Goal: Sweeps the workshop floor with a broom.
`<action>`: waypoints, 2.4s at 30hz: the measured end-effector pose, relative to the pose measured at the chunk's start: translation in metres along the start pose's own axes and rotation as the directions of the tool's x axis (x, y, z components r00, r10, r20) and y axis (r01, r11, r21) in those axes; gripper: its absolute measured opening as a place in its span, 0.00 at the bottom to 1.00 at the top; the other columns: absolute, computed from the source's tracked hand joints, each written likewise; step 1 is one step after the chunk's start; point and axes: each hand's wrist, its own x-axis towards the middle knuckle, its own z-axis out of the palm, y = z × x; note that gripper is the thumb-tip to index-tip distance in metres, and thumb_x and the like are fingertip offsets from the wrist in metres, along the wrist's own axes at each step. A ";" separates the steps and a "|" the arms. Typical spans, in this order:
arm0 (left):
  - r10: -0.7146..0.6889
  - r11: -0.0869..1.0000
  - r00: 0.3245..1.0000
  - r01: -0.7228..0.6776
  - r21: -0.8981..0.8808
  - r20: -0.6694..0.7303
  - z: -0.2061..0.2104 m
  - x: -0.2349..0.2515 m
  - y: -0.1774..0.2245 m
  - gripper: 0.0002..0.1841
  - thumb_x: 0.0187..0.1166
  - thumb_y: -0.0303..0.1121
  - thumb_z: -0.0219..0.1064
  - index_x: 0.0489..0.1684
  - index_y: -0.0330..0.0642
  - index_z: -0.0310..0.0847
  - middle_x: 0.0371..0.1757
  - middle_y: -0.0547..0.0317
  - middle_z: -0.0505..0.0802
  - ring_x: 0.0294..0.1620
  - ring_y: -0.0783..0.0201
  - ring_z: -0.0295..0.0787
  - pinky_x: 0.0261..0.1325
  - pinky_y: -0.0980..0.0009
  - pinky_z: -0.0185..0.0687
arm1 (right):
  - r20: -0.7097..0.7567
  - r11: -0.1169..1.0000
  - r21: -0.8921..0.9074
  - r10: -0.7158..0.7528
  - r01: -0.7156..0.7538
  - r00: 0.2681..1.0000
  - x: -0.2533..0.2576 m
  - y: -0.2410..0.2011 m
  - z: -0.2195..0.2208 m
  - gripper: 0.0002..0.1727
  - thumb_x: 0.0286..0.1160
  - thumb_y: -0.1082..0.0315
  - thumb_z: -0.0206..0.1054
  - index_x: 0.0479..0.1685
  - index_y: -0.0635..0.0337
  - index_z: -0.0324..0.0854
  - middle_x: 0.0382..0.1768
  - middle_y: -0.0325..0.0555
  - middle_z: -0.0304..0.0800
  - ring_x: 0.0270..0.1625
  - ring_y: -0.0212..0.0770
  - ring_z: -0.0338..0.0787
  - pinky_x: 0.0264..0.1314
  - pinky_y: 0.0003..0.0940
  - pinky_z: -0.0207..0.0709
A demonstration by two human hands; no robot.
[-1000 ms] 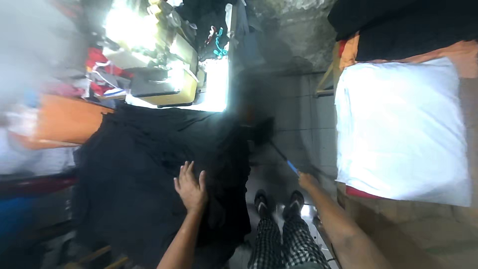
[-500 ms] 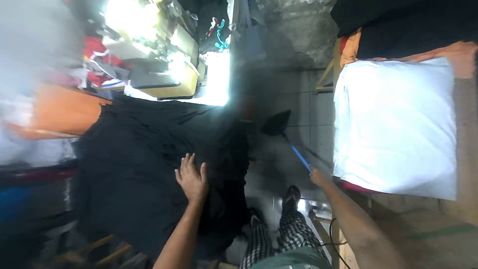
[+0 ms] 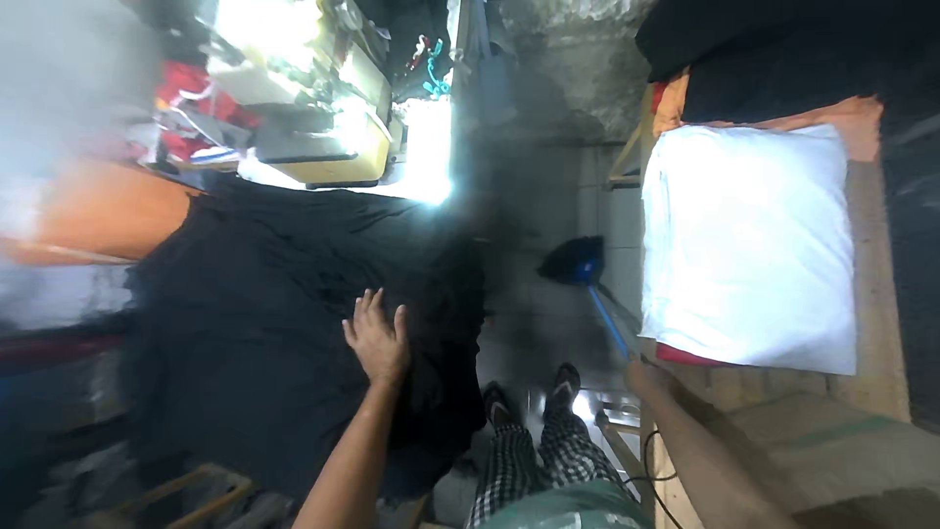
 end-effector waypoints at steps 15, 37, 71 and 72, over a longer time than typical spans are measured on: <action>0.010 0.998 1.000 -0.008 -0.057 0.021 0.002 0.001 -0.004 0.33 0.91 0.54 0.45 0.85 0.37 0.67 0.88 0.39 0.70 0.93 0.40 0.56 0.91 0.33 0.33 | 0.506 0.986 0.168 -0.108 0.025 0.856 -0.143 0.066 0.040 0.26 0.93 0.64 0.54 0.88 0.55 0.61 0.39 0.49 0.77 0.27 0.35 0.72 0.33 0.32 0.71; 0.019 0.997 0.996 -0.026 -0.072 -0.090 0.008 -0.001 -0.002 0.39 0.87 0.61 0.41 0.80 0.37 0.74 0.84 0.38 0.76 0.89 0.38 0.63 0.88 0.31 0.39 | -0.094 0.402 0.915 0.139 0.031 0.986 0.081 -0.072 -0.079 0.19 0.95 0.66 0.47 0.79 0.60 0.60 0.34 0.44 0.68 0.22 0.35 0.72 0.24 0.29 0.72; 0.051 0.994 0.999 -0.052 -0.098 -0.012 0.005 0.005 -0.006 0.35 0.89 0.56 0.48 0.88 0.42 0.65 0.93 0.37 0.58 0.95 0.37 0.47 0.89 0.30 0.32 | 0.131 0.678 0.732 -0.045 -0.066 0.990 -0.043 -0.049 0.038 0.28 0.94 0.66 0.52 0.90 0.56 0.54 0.50 0.55 0.76 0.33 0.40 0.78 0.36 0.36 0.76; 0.058 0.993 0.998 -0.059 -0.099 -0.014 0.004 0.005 -0.007 0.34 0.89 0.56 0.48 0.88 0.42 0.65 0.93 0.36 0.58 0.95 0.36 0.46 0.89 0.29 0.32 | 0.117 0.685 0.726 -0.037 -0.060 0.992 -0.043 -0.048 0.051 0.28 0.94 0.67 0.52 0.90 0.57 0.54 0.51 0.56 0.76 0.34 0.41 0.78 0.37 0.36 0.76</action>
